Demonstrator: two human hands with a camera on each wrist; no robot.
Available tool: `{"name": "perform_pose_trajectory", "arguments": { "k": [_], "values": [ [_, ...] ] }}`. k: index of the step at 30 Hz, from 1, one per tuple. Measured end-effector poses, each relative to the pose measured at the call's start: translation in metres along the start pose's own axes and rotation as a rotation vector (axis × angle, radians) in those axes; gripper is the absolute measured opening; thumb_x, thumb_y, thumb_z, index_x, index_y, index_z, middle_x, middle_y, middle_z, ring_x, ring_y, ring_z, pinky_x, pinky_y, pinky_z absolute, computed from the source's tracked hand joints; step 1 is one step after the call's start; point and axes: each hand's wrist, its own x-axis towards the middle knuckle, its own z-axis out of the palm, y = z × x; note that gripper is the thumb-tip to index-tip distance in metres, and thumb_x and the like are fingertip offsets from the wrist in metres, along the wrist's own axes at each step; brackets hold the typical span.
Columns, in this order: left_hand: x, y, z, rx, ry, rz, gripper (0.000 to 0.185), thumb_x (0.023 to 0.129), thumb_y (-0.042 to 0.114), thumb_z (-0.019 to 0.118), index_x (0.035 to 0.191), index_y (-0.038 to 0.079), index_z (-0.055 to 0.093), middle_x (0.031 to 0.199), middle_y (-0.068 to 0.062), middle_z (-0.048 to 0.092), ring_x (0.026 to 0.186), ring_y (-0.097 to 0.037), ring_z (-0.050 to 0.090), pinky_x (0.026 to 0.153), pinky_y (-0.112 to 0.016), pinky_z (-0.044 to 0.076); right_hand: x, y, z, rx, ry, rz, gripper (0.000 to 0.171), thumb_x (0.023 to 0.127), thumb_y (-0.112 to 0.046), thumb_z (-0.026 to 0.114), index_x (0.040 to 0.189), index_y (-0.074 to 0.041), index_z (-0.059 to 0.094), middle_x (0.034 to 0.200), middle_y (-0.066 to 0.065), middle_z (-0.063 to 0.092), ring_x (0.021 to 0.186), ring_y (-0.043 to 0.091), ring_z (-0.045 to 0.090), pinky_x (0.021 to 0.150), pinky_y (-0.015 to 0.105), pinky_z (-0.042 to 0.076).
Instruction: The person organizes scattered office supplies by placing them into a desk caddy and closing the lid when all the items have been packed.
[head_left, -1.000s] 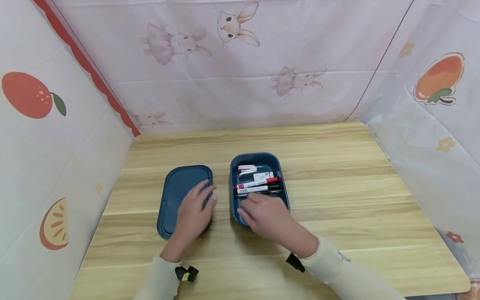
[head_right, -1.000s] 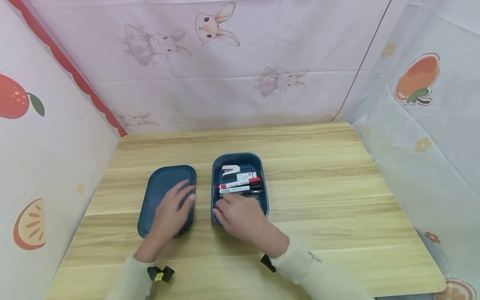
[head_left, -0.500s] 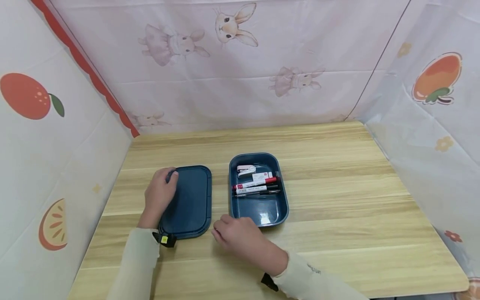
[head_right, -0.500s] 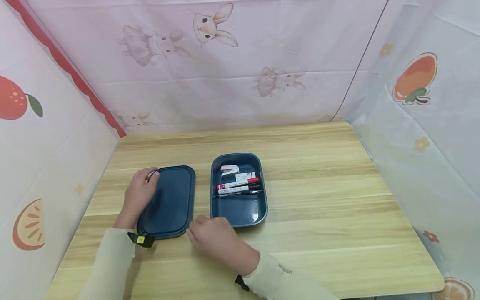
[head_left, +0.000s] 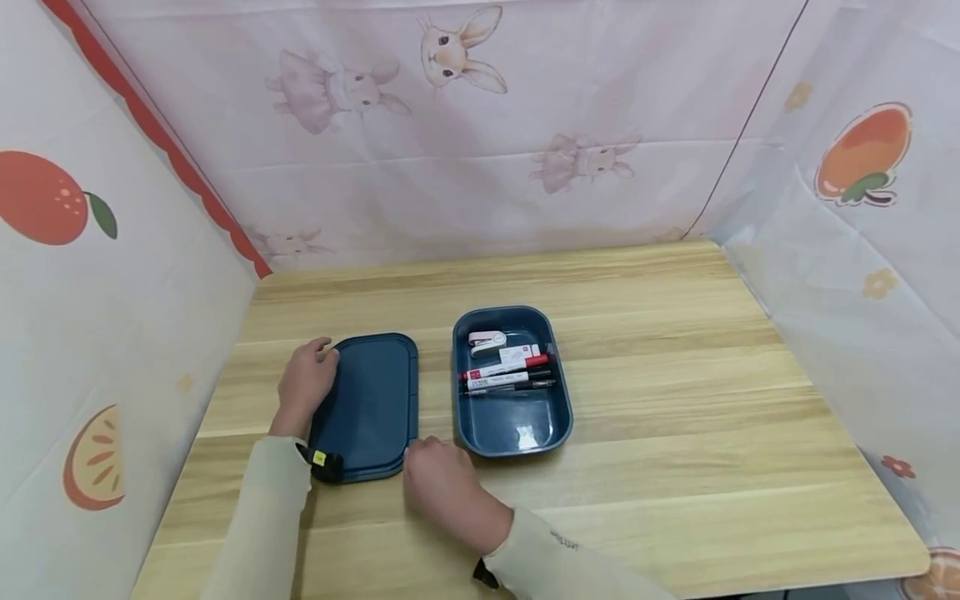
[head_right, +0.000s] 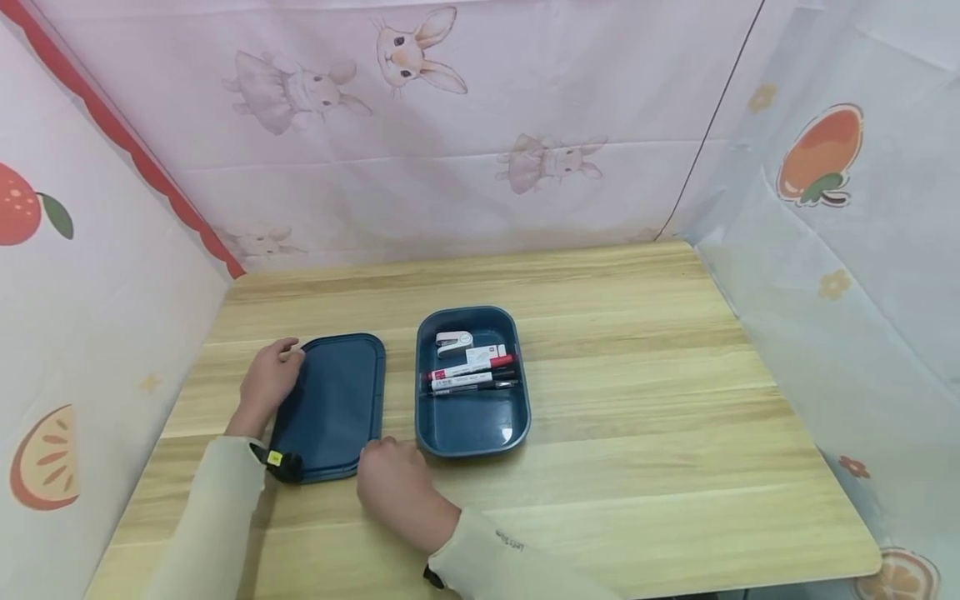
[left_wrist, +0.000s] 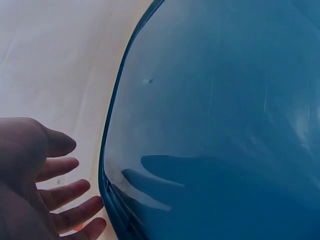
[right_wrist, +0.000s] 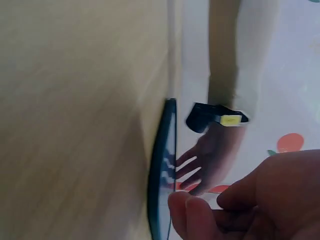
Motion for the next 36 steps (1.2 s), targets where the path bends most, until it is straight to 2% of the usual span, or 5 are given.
{"name": "perform_pose_trajectory", "arguments": {
  "k": [3, 7, 12, 20, 36],
  "values": [
    [0.006, -0.003, -0.003, -0.011, -0.027, -0.017, 0.051, 0.107, 0.032, 0.039, 0.152, 0.009, 0.045, 0.149, -0.026, 0.049, 0.133, -0.045, 0.050, 0.100, -0.065, 0.044, 0.004, -0.001, 0.006, -0.022, -0.052, 0.042, 0.024, 0.087, -0.011, 0.064, 0.065, -0.015, 0.055, 0.062, -0.002, 0.054, 0.056, 0.015, 0.056, 0.042, 0.030, 0.042],
    [0.009, -0.005, -0.004, -0.020, -0.047, -0.044, 0.051, 0.107, 0.031, 0.040, 0.152, 0.008, 0.043, 0.149, -0.025, 0.049, 0.133, -0.044, 0.051, 0.101, -0.064, 0.044, 0.009, 0.002, 0.014, -0.040, -0.091, 0.052, 0.028, 0.090, -0.012, 0.063, 0.064, -0.016, 0.056, 0.062, -0.002, 0.053, 0.056, 0.015, 0.057, 0.042, 0.029, 0.043],
    [0.012, -0.008, -0.004, -0.006, -0.025, -0.071, 0.047, 0.107, 0.028, 0.040, 0.148, 0.007, 0.050, 0.145, -0.022, 0.054, 0.128, -0.042, 0.055, 0.098, -0.061, 0.046, 0.014, 0.005, 0.023, -0.019, -0.078, 0.016, 0.032, 0.096, -0.014, 0.059, 0.064, -0.016, 0.059, 0.064, -0.002, 0.053, 0.056, 0.016, 0.057, 0.045, 0.029, 0.044],
    [0.013, -0.011, -0.006, -0.014, -0.009, -0.098, 0.039, 0.105, 0.025, 0.043, 0.135, 0.009, 0.062, 0.135, -0.020, 0.062, 0.118, -0.039, 0.060, 0.091, -0.057, 0.047, 0.018, 0.005, 0.028, -0.009, -0.054, 0.041, 0.026, 0.094, -0.013, 0.060, 0.068, -0.014, 0.059, 0.066, -0.002, 0.055, 0.058, 0.015, 0.059, 0.047, 0.028, 0.046],
    [0.020, -0.019, -0.009, 0.029, -0.045, -0.027, 0.034, 0.105, 0.017, 0.046, 0.124, -0.001, 0.068, 0.125, -0.025, 0.066, 0.108, -0.039, 0.062, 0.089, -0.052, 0.050, 0.021, 0.004, 0.037, -0.042, -0.028, 0.099, 0.026, 0.097, -0.021, 0.060, 0.073, -0.012, 0.059, 0.065, -0.001, 0.056, 0.051, 0.014, 0.058, 0.041, 0.026, 0.043]
  ]
}}
